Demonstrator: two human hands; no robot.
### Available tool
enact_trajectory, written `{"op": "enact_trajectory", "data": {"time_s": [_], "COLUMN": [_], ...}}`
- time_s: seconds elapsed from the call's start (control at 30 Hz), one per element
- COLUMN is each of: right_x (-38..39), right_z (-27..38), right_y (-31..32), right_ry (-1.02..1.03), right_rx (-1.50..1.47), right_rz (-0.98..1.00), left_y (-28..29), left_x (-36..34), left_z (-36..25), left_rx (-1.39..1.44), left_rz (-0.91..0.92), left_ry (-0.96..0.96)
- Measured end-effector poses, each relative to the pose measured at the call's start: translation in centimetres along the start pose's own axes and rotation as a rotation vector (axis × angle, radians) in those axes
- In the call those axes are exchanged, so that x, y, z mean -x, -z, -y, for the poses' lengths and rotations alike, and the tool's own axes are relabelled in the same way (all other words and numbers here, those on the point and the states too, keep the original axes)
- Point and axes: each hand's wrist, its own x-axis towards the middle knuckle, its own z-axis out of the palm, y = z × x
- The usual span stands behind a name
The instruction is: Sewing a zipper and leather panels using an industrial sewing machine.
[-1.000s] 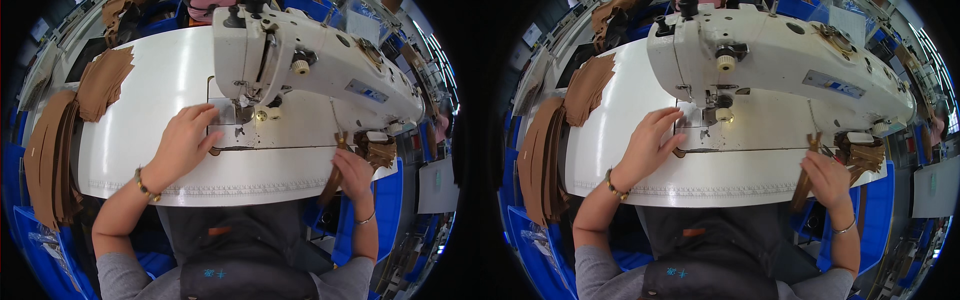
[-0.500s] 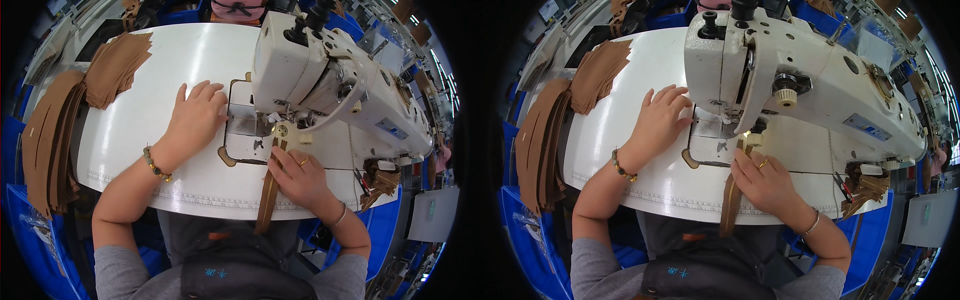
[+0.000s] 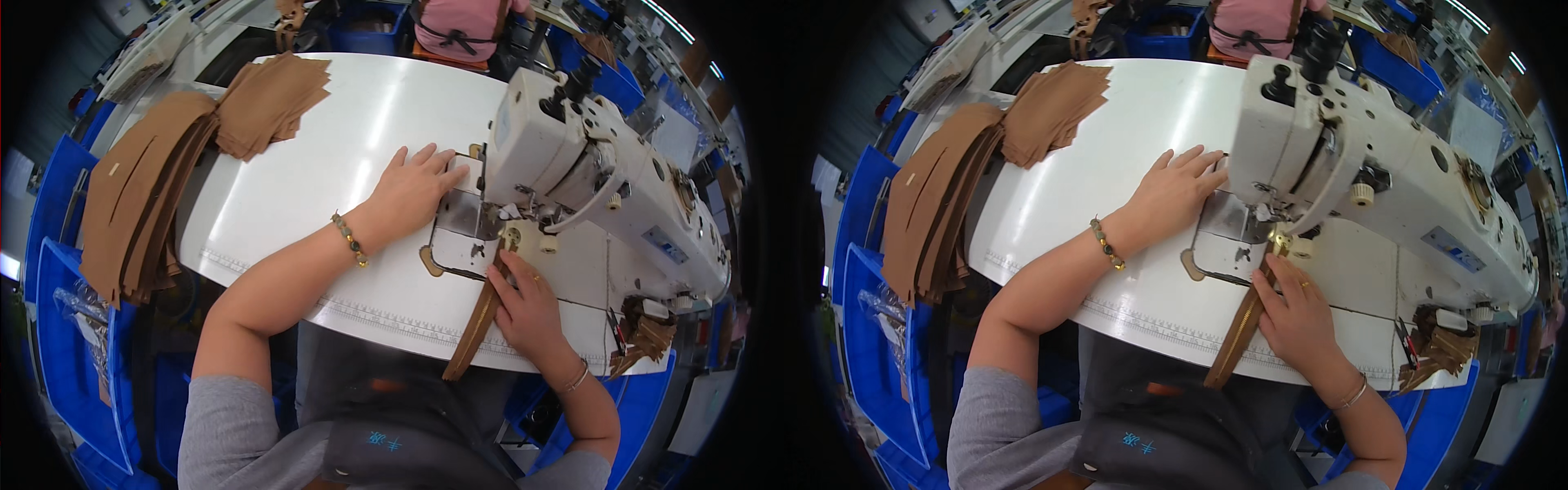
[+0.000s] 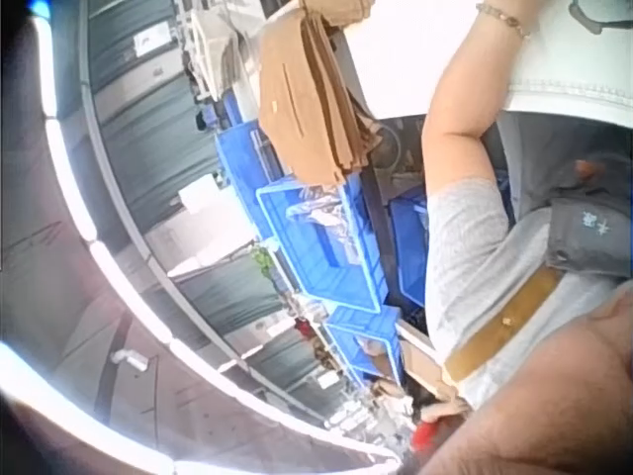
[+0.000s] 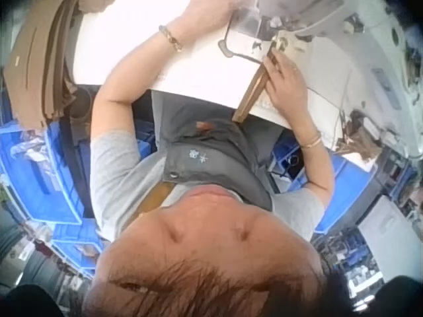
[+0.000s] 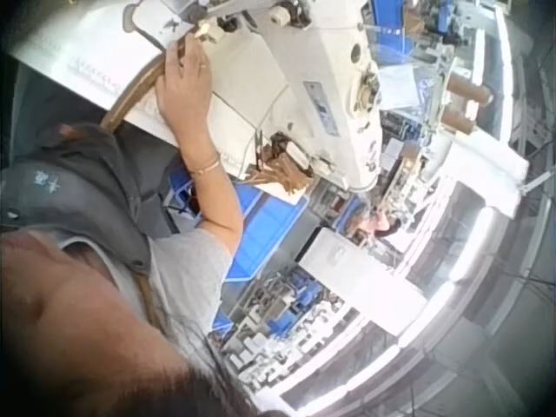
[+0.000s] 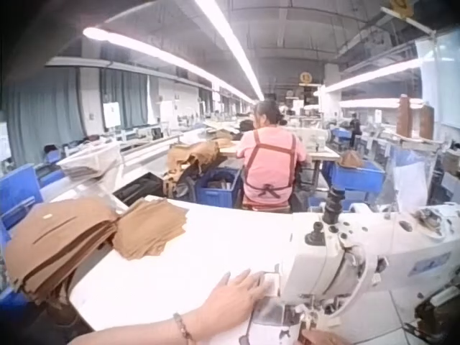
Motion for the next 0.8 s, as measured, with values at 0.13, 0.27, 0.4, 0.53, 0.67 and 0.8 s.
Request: {"op": "enact_trajectory", "data": {"time_s": [0.13, 0.27, 0.4, 0.53, 0.67, 0.8], "right_x": [0.3, 0.3, 0.2, 0.1, 0.0, 0.0], "right_z": [-0.2, -0.3, -0.2, -0.2, -0.3, -0.3], "right_y": [0.0, -0.2, -0.3, -0.1, 0.1, 0.0], "right_ry": [0.001, 0.02, 0.011, 0.009, 0.018, 0.022], "right_rx": [0.017, 0.064, 0.056, 0.044, 0.033, 0.056], "right_rz": [-0.023, -0.056, -0.073, -0.072, -0.09, -0.089], "left_y": [3.3, 7.4, 8.0, 7.7, 9.4, 11.0], "left_x": [1.8, 4.4, 6.5, 7.3, 6.3, 5.0], "left_z": [7.0, 15.6, 19.7, 21.4, 21.8, 17.8], "left_rx": [-0.067, -0.375, -0.511, -0.516, -0.537, 0.832], "left_rz": [-0.13, -0.117, -0.012, 0.001, -0.004, -0.195], "left_ry": [0.19, 0.417, 0.659, 0.612, 0.573, 0.837]}}
